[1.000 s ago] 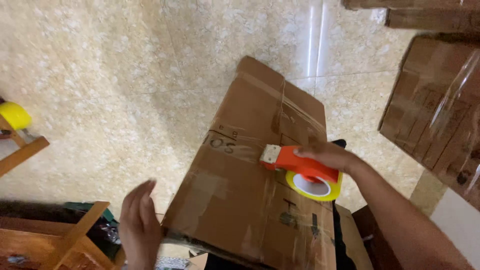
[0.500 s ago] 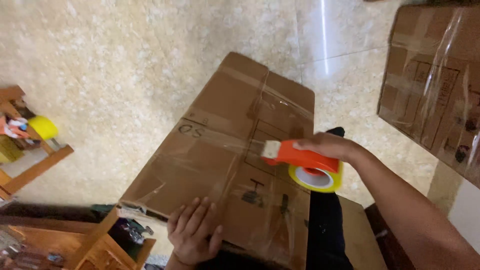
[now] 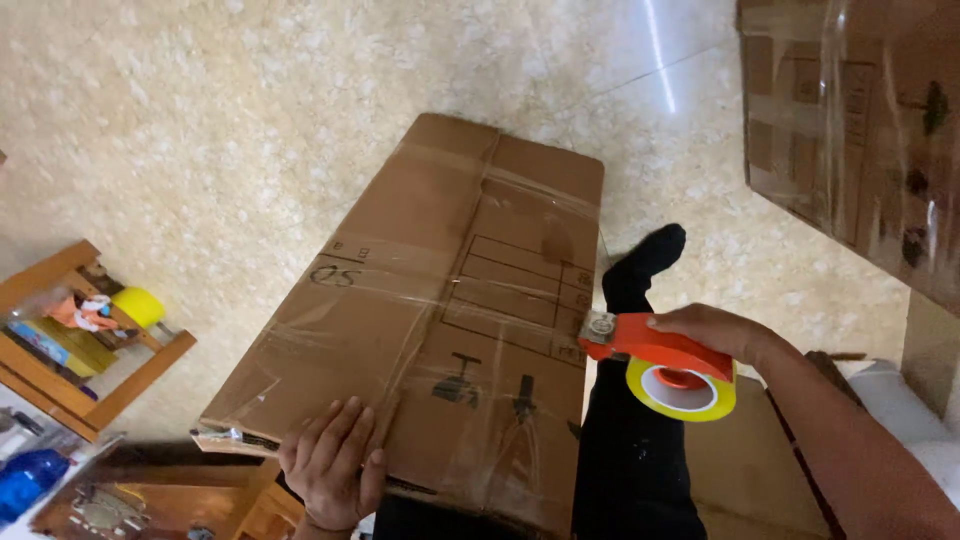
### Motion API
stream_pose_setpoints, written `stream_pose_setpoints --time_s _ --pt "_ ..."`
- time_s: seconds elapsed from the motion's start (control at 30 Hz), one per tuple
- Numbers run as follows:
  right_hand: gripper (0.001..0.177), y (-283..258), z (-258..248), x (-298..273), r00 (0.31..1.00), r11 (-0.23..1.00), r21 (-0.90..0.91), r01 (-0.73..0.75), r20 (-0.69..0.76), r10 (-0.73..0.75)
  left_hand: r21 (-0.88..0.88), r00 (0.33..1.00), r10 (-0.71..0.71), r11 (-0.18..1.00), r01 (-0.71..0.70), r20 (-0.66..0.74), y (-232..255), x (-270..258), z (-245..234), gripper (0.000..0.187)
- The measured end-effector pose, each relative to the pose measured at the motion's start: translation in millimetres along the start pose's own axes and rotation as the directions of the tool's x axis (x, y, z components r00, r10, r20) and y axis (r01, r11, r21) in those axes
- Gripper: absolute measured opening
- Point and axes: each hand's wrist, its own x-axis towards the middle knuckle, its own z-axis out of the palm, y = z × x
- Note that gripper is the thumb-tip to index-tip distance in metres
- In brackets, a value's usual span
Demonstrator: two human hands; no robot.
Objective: Sealing cardboard boxes using a tape dispenser and using a utility knife to open another box.
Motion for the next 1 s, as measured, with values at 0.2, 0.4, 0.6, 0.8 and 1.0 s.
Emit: stream_pose_setpoints --time_s 0.2,0.4,0.6,0.8,1.0 --pt "0.063 63 8 18 0.999 0.961 0.273 -0.041 -0.013 0.046 -0.015 1.0 0.016 1.0 -0.016 0.002 2 11 -2 0.037" --pt "0.057 84 28 24 0.998 0.86 0.509 0.037 -0.068 -0.003 0.003 0.999 0.037 0.999 -0.037 -0.02 11 -6 -7 0.048" --pt "0.054 30 60 -33 0.978 0.644 0.743 0.181 -0.068 -0.197 -0.15 0.674 0.65 0.75 -0.644 0.352 10 -46 44 0.058" --pt "0.058 -17 46 -52 0.922 0.543 0.752 0.373 -0.236 -0.306 -0.081 0.69 0.674 0.728 -0.68 0.266 40 136 -14 0.071" --pt "0.059 -187 81 -107 0.829 0.516 0.655 0.552 -0.368 -0.42 -0.126 0.893 0.445 0.892 -0.435 0.072 -48 168 -85 0.094"
